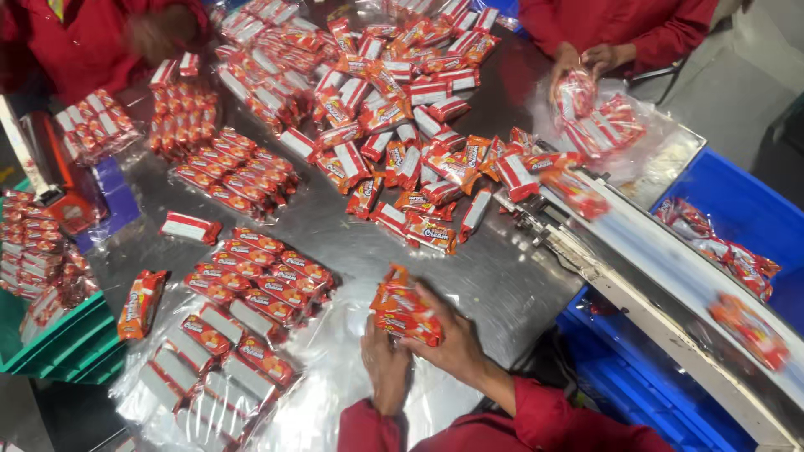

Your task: The person places small snack packets into clear plastic bags and moves them onto a conveyor belt. They repeat this process continuously while other workers perform similar tasks nearby.

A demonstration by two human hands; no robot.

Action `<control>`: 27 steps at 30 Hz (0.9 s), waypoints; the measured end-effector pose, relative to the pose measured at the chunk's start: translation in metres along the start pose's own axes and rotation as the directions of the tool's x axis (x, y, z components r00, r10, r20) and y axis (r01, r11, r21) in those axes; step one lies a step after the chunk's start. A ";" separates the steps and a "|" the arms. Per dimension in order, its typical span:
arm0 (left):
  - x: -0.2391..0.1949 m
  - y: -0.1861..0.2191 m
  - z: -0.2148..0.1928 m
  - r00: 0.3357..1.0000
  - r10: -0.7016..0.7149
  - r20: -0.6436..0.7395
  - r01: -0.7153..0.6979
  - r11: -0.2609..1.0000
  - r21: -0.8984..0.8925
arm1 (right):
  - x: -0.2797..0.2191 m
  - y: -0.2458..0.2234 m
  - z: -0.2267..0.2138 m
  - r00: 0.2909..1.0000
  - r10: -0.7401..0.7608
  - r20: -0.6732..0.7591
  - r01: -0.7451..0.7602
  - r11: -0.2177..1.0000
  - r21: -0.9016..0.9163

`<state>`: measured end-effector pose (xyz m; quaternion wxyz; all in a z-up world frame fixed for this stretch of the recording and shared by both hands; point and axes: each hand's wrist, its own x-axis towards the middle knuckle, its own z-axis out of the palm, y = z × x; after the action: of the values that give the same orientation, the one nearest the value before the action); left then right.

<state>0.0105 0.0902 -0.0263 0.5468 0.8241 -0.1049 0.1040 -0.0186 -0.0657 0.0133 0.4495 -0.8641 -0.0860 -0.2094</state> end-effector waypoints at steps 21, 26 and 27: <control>-0.054 0.114 -0.012 0.792 0.233 0.565 -0.386 0.907 0.167 | -0.032 0.019 -0.028 0.847 0.490 0.205 -0.525 0.710 0.470; -0.058 0.075 0.046 0.807 0.184 0.561 -0.385 0.884 0.264 | -0.017 0.050 -0.090 0.858 0.496 0.136 -0.481 0.680 0.554; -0.050 0.068 0.058 0.842 0.273 0.465 -0.422 0.871 0.252 | -0.009 0.055 -0.101 0.879 0.477 -0.015 -0.467 0.866 0.181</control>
<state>-0.0538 0.0132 -0.0028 0.3305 0.8761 -0.3485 0.0425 -0.0371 -0.1795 0.0194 0.5623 -0.8102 0.1233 -0.1104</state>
